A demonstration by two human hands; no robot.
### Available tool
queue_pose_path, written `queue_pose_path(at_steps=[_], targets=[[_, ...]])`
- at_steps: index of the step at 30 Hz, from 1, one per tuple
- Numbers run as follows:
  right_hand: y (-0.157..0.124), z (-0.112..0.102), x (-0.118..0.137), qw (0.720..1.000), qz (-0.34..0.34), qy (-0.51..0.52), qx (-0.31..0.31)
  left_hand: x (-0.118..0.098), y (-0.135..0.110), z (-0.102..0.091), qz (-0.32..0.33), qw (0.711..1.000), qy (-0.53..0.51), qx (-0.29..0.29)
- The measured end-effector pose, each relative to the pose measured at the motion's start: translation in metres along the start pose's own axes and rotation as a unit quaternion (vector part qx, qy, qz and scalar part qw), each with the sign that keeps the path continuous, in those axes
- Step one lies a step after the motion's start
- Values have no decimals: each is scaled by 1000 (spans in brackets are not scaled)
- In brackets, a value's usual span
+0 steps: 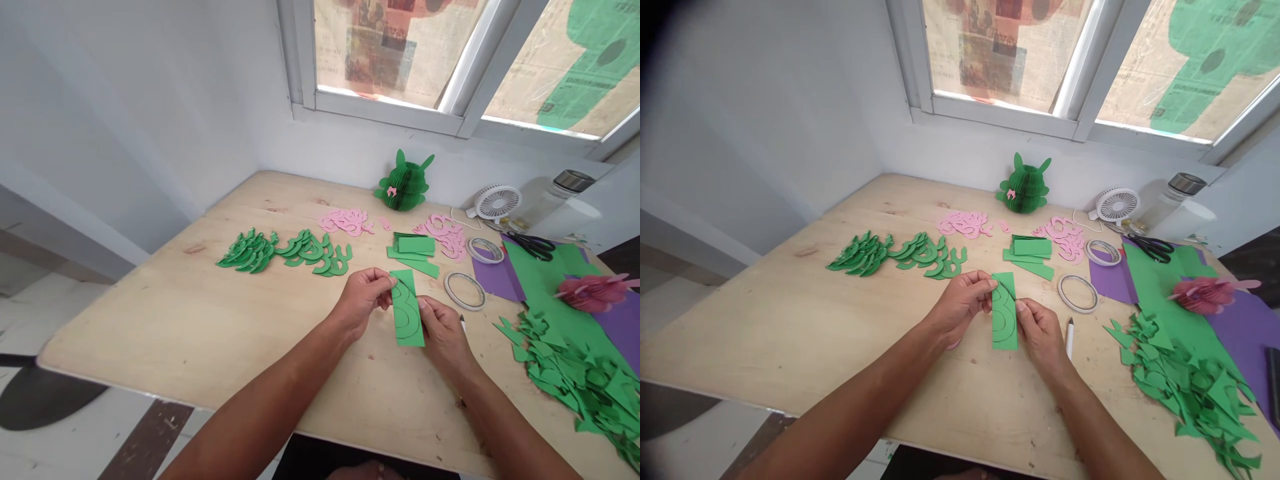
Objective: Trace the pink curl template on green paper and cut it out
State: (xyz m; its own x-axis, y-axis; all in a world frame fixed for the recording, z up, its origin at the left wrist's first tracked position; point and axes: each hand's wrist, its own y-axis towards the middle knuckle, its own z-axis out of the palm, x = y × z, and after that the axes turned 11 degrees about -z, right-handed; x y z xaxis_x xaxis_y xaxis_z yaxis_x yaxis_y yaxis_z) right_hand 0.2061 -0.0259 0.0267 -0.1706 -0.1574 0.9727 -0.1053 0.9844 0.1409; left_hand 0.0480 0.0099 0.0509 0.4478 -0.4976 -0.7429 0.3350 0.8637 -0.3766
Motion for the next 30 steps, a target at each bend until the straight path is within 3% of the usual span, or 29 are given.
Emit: queue_pose_path(at_steps=[18,30], targets=[[-1,6,1,999,7,47,-11,6,0,4,23,999,-12,-25],[0,3,3,998,27,56,3,5,-1,2,6,1000,-26,-4]])
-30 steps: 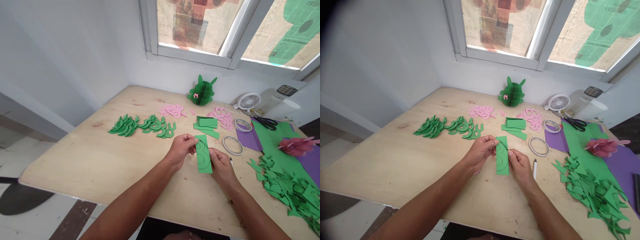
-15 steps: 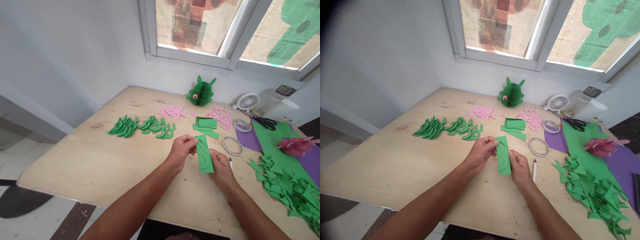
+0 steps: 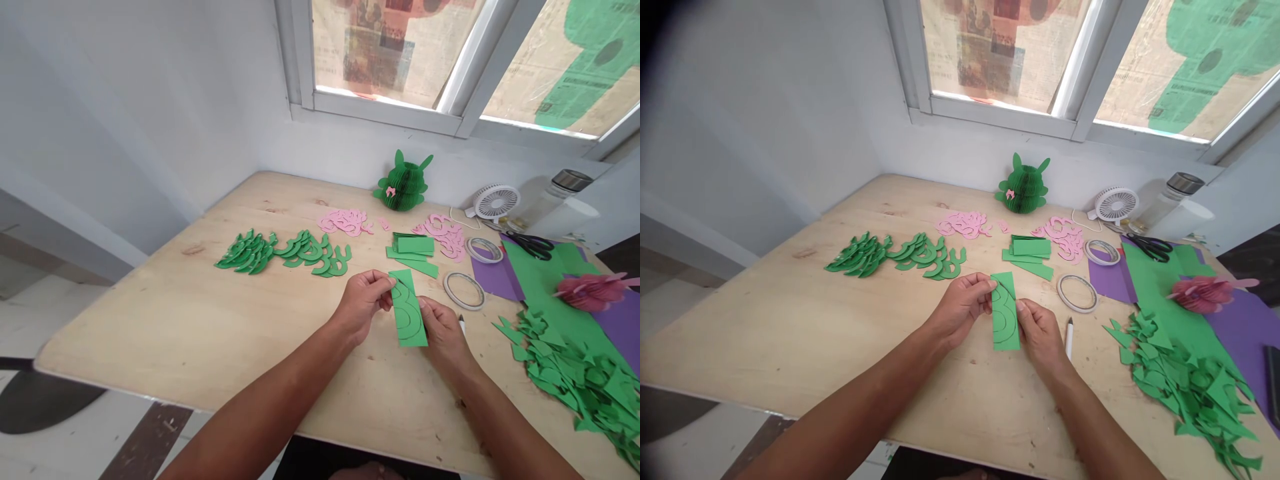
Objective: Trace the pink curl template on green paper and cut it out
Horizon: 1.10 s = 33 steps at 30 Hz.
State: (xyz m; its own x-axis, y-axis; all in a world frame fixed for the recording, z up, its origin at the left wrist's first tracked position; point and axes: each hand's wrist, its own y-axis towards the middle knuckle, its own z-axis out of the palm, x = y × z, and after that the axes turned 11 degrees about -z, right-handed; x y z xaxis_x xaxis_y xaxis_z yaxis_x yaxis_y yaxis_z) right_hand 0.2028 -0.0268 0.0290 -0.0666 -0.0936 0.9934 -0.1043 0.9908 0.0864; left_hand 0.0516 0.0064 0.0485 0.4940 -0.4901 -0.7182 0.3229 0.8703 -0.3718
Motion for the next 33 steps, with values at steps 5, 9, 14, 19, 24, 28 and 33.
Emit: queue_pose_path(at_steps=[5,9,14,19,24,28,33], targets=[[0,2,1,1000,-17,9,-9,1,0,1,11,1000,8,-13],[-1,2,-2,999,-26,3,-19,3,0,2,14,1000,-1,-16],[-1,1,-1,1000,-23,9,-9,3,0,3,11,1000,-9,-12],[1,0,2,1000,-22,-21,5,0,-1,2,2,1000,-8,-4],[1,-1,0,999,-22,-23,5,0,-2,2,2,1000,-5,-5],[0,0,2,1000,-20,-24,-5,1,-1,2,2,1000,-7,-7],[-1,1,5,1000,-23,-19,-7,3,0,1,1,1000,-11,-5]])
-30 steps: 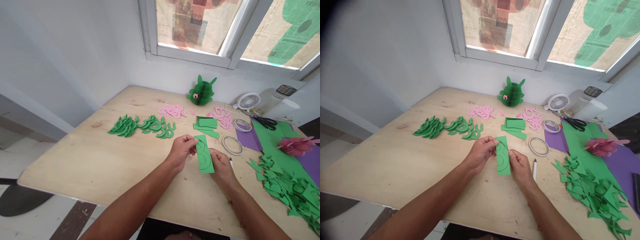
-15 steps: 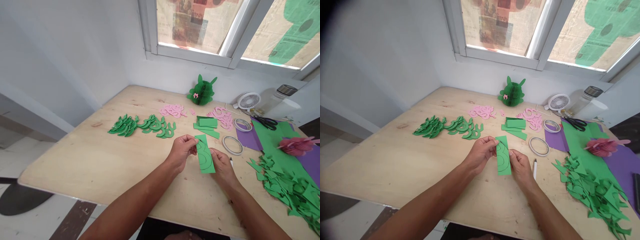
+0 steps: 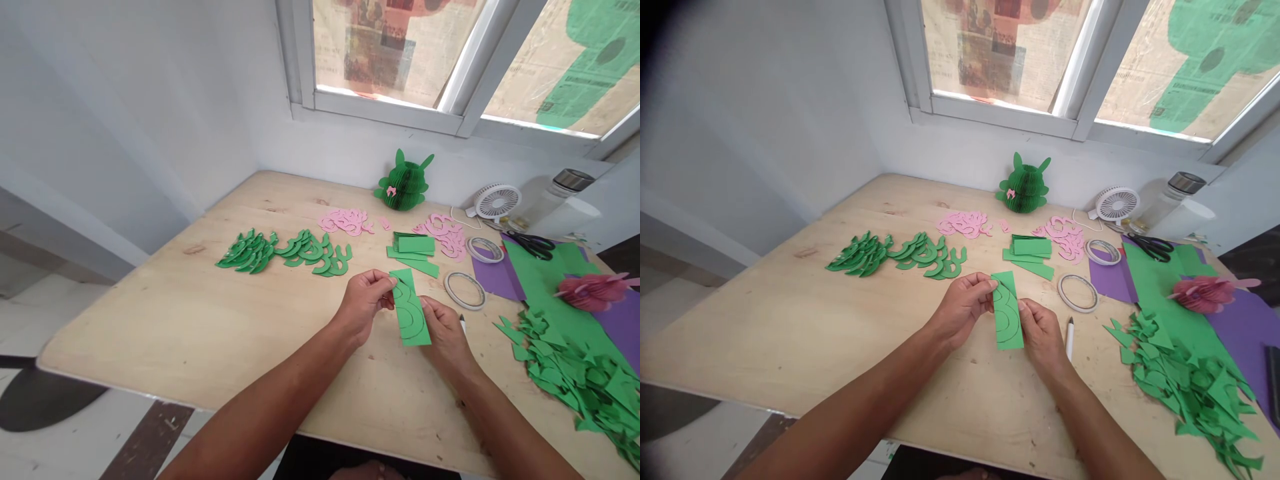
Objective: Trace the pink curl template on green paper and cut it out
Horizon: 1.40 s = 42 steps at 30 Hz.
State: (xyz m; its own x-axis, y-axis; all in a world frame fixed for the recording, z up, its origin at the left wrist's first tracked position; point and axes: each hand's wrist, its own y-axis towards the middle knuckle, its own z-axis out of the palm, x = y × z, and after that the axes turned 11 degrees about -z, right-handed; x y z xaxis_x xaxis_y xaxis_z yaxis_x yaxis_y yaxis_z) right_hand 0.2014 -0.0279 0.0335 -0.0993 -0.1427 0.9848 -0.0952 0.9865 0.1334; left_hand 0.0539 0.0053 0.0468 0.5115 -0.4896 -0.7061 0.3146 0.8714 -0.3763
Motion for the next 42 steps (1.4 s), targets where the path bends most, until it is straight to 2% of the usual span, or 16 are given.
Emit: queue_pose_path(at_steps=[6,11,16,19,22,29,33,42], targets=[[0,0,-5,1000,16,18,7,-4,1,-1,7,1000,13,-6],[2,-2,-3,999,30,25,-7,-13,6,-8,39,999,8,-26],[5,-6,6,993,69,56,-83,-14,11,-12,65,996,41,-52],[5,-7,9,987,48,94,-125,-10,11,-10,89,991,79,-58],[4,-7,10,985,22,119,-125,-6,11,-8,103,986,113,-60],[3,-9,6,991,29,106,-82,-4,4,-7,42,991,125,8],[4,-11,10,991,30,114,-66,-8,-2,-5,9,988,150,22],[5,-13,8,997,52,43,-45,-8,-5,-2,-34,970,234,49]])
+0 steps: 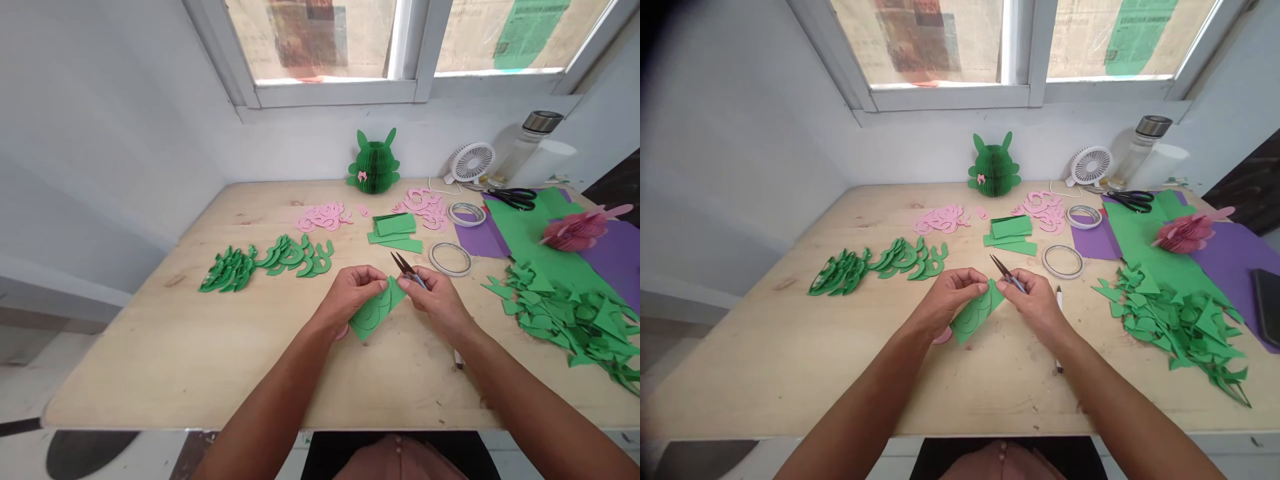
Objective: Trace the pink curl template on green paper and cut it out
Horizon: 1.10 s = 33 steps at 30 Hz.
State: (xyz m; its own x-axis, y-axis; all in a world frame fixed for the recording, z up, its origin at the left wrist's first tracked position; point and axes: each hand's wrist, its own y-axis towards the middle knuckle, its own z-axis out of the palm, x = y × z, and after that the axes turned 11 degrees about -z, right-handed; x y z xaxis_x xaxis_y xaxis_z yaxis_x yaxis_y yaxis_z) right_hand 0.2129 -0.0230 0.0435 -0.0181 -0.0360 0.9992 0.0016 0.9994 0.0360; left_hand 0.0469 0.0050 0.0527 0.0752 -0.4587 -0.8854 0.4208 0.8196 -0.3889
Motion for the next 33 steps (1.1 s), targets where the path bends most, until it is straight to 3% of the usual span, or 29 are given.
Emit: queue_pose_path(at_steps=[18,24,33], targets=[[-1,4,-1,1000,4,-12,-11,2,1,1,-11,1000,25,-6],[-4,3,5,997,-21,57,-39,3,4,1,0,997,-12,-71],[-6,8,-10,999,2,8,38,5,12,-5,31,985,-81,-148]])
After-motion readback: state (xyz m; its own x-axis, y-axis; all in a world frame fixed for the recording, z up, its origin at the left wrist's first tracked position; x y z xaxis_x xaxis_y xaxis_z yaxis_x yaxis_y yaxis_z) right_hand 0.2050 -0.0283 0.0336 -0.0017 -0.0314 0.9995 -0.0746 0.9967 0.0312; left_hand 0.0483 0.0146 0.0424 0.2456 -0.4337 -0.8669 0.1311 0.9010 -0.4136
